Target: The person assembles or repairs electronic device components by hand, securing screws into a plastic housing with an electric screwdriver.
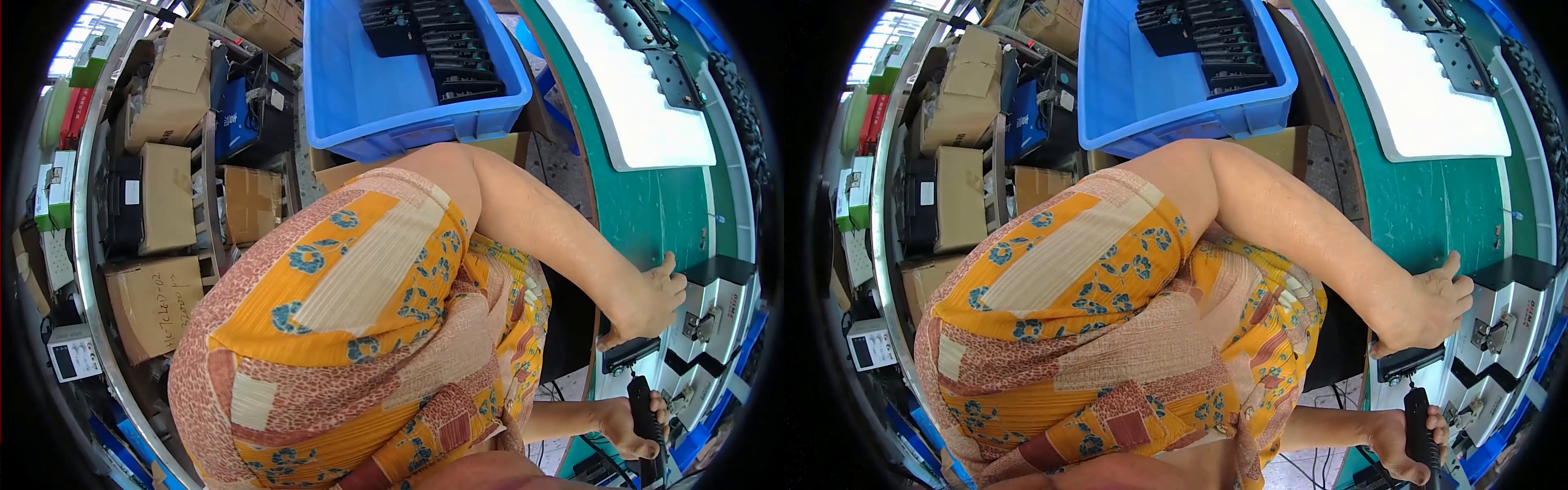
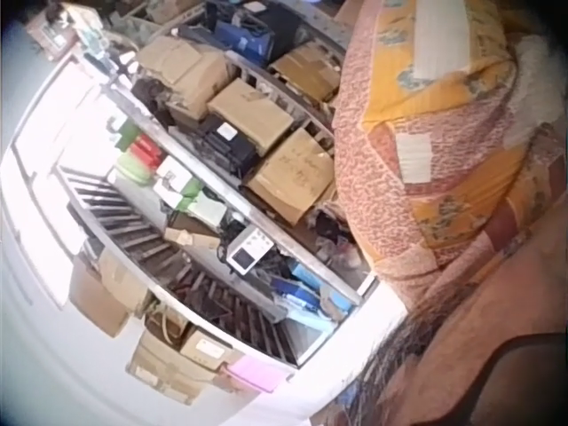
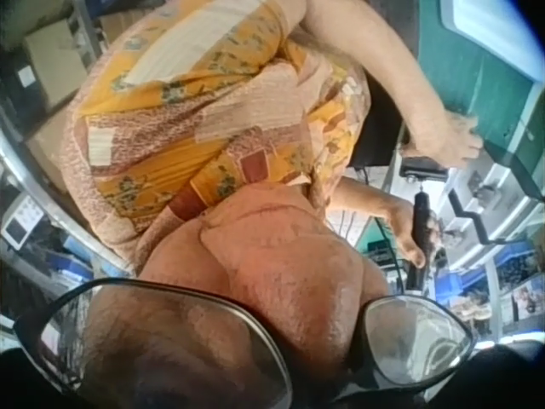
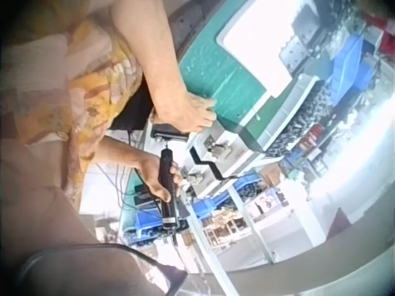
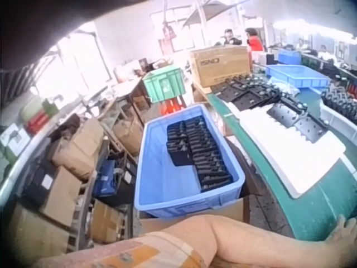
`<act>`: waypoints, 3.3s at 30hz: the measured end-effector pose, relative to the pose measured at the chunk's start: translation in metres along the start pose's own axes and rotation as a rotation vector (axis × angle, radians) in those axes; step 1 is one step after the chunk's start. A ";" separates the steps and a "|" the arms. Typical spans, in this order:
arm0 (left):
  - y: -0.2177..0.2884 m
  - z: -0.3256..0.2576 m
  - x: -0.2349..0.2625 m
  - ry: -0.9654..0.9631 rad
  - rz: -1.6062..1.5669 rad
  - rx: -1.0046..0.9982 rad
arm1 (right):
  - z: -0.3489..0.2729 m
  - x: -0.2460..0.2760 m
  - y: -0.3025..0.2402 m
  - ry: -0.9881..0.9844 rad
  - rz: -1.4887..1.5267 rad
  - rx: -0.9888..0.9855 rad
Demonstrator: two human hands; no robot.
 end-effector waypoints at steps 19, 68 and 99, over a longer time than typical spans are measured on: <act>-0.060 0.030 -0.004 -0.231 -0.349 0.092 | 0.003 0.025 0.000 0.046 -0.018 -0.023; -0.408 -0.516 -0.051 1.360 -1.528 1.787 | 0.003 0.012 0.000 0.040 -0.029 -0.031; -0.402 -0.419 -0.106 0.942 -1.226 1.870 | 0.000 0.007 -0.003 0.040 -0.018 -0.008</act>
Point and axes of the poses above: each hand's wrist, its own z-axis towards the middle knuckle, its own x-axis out of the back of the hand, y = z × x, the point moved 1 cm from there along z, towards the middle knuckle, and after that the axes turned 2 degrees about -z, right-handed, at the moved point
